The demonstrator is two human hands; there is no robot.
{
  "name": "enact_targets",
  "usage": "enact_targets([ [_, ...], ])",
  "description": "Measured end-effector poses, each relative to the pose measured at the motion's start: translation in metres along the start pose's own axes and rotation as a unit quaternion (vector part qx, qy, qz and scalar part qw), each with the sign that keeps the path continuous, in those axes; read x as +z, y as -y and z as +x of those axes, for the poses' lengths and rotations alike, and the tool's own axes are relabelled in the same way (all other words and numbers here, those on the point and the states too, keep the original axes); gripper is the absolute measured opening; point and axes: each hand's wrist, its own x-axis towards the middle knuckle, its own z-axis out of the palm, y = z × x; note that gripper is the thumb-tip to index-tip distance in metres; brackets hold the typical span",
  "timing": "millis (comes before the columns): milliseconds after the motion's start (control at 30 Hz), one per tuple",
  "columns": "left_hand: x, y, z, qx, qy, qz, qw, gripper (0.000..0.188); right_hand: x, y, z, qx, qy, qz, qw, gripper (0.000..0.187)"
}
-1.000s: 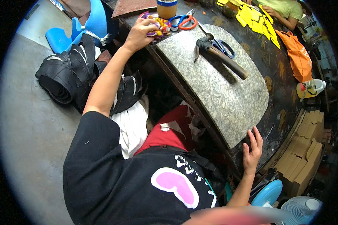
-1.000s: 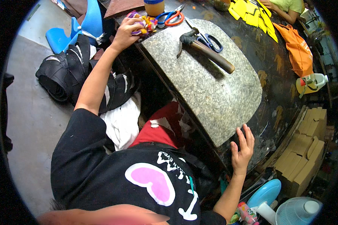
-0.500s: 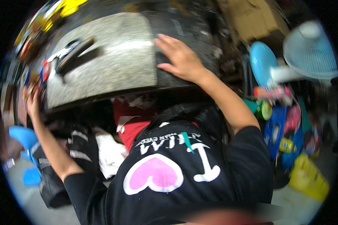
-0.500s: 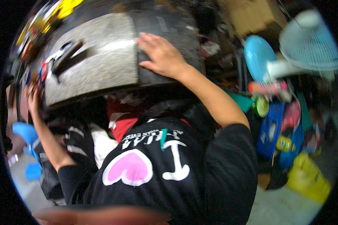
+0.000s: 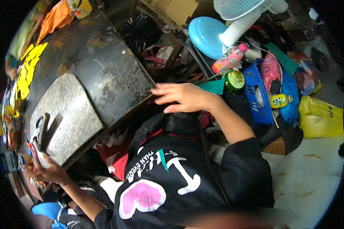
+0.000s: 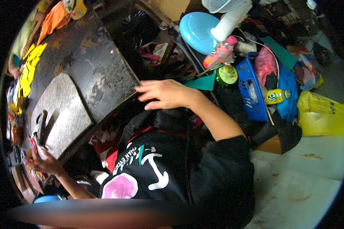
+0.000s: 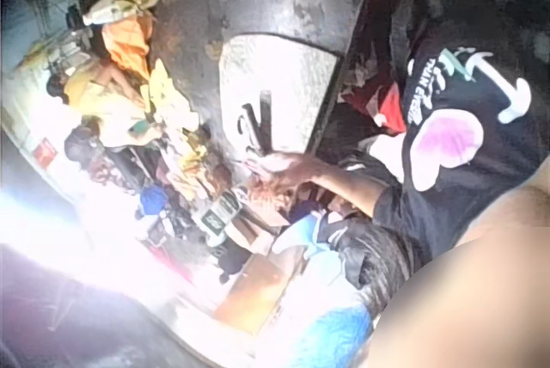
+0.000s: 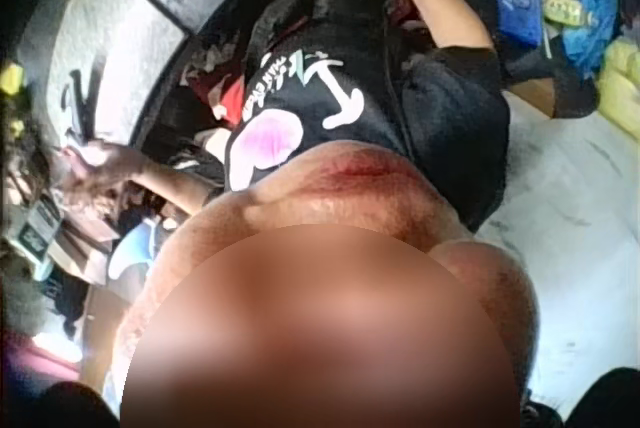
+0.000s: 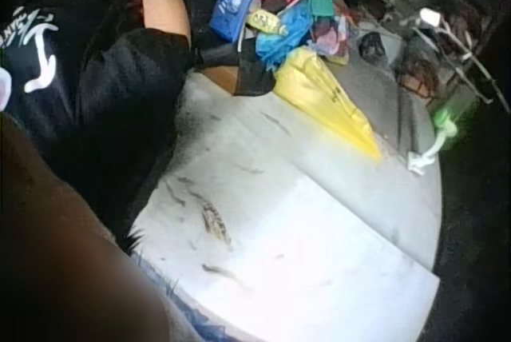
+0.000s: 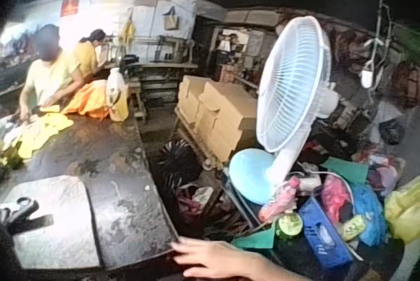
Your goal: The person wipes a workbench with a cloth, then uses scissors to trim excess material from the edge of a black shoe upper. They repeatedly cut along the seam and inspect the trimmed edge by hand.
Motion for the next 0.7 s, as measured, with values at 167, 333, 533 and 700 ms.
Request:
enact_targets([
  [167, 0.003, -0.142, 0.005, 0.198, 0.153, -0.243, 0.937, 0.03, -0.086, 0.009, -0.078, 0.063, -0.074, 0.231, 0.968, 0.03],
  [333, 0.021, -0.191, 0.004, 0.103, 0.356, -0.313, 0.875, 0.053, -0.125, 0.018, -0.119, 0.144, -0.071, 0.205, 0.966, 0.034],
  [533, 0.029, -0.19, -0.001, 0.081, 0.348, -0.357, 0.863, 0.061, -0.115, 0.026, -0.132, 0.296, 0.014, 0.135, 0.946, 0.05],
  [700, 0.031, -0.188, -0.003, 0.099, 0.355, -0.342, 0.865, 0.059, -0.116, 0.011, -0.168, 0.353, -0.11, 0.104, 0.923, 0.045],
])
